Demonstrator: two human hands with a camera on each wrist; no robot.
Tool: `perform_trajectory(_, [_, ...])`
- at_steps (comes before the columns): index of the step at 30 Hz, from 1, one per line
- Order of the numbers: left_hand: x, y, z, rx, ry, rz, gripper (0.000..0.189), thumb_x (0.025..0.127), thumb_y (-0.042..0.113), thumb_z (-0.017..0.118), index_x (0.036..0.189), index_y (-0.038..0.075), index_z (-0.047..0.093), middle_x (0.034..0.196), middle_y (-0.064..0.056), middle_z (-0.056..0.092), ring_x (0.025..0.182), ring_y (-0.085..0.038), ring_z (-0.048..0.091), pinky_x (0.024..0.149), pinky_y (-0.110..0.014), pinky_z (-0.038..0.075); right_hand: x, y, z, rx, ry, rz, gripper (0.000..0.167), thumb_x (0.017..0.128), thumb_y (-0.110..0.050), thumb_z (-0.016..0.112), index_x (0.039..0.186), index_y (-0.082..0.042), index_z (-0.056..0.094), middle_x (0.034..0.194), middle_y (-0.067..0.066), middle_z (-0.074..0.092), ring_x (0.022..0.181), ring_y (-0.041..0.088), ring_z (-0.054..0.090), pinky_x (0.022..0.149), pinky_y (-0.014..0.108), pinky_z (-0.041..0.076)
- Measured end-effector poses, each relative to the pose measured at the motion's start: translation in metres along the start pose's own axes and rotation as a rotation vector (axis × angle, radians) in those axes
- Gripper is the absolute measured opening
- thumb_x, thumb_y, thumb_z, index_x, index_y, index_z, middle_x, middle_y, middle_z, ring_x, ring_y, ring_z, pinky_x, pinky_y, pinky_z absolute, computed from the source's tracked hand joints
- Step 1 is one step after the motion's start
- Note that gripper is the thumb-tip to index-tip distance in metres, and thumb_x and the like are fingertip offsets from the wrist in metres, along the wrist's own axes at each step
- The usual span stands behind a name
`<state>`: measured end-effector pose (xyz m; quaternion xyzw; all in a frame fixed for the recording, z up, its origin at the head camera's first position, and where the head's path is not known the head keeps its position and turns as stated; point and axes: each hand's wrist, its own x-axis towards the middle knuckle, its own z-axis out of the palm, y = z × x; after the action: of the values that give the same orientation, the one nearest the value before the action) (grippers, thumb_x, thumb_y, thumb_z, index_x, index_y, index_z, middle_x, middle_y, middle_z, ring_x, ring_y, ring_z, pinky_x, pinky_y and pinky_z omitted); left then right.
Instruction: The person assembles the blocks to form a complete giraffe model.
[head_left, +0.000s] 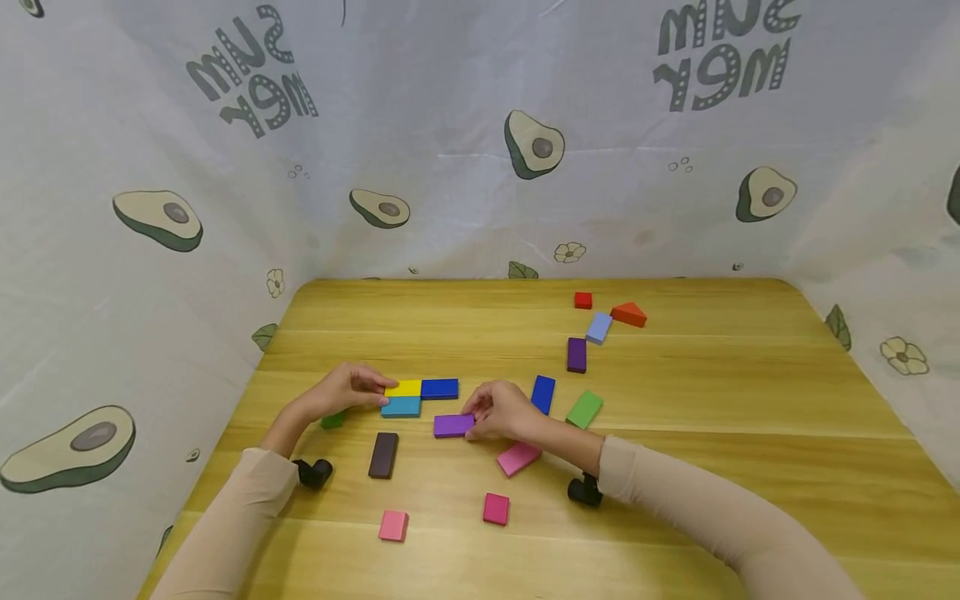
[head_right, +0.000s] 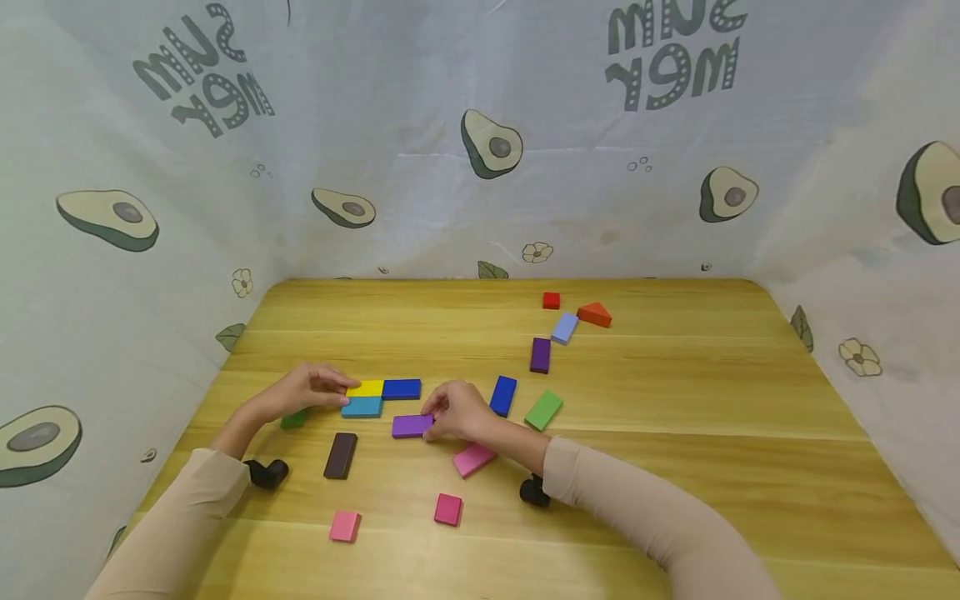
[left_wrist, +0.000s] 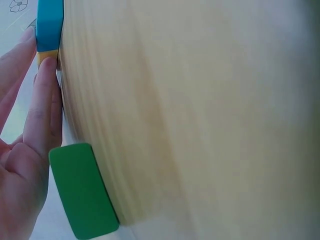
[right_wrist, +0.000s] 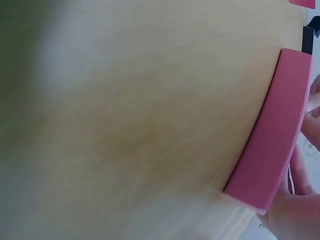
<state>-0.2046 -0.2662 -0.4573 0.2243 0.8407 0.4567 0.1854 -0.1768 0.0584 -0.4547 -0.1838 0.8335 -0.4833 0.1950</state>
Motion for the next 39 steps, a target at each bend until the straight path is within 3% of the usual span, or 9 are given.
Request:
perform_trajectory(22, [0.0, 0.001, -0.002, -0.008, 0.004, 0.005, 0.032, 0.092, 0.004, 0.071, 0.122, -0.006, 0.068, 0.117, -0.02, 0.066, 0.105, -0.032, 0.066, 0.088, -0.027, 0.055, 0.018, -0.011, 0.011, -0.015, 0.111, -0.034, 0.026, 0.066, 0.007, 0.088, 0.089, 0.002, 0.076, 0.083, 0.007, 0.068, 0.073, 0.013, 0.059, 0.067, 0.023, 0.053])
perform_trajectory(39, [0.001, 0.001, -0.001, -0.013, 0.003, -0.004, 0.032, 0.091, 0.004, 0.072, 0.121, -0.005, 0.069, 0.116, -0.019, 0.067, 0.104, -0.031, 0.066, 0.089, -0.028, 0.055, 0.024, -0.01, 0.013, 0.016, 0.118, -0.057, 0.027, 0.067, 0.009, 0.087, 0.09, 0.003, 0.074, 0.08, 0.008, 0.066, 0.071, 0.012, 0.058, 0.066, 0.022, 0.053])
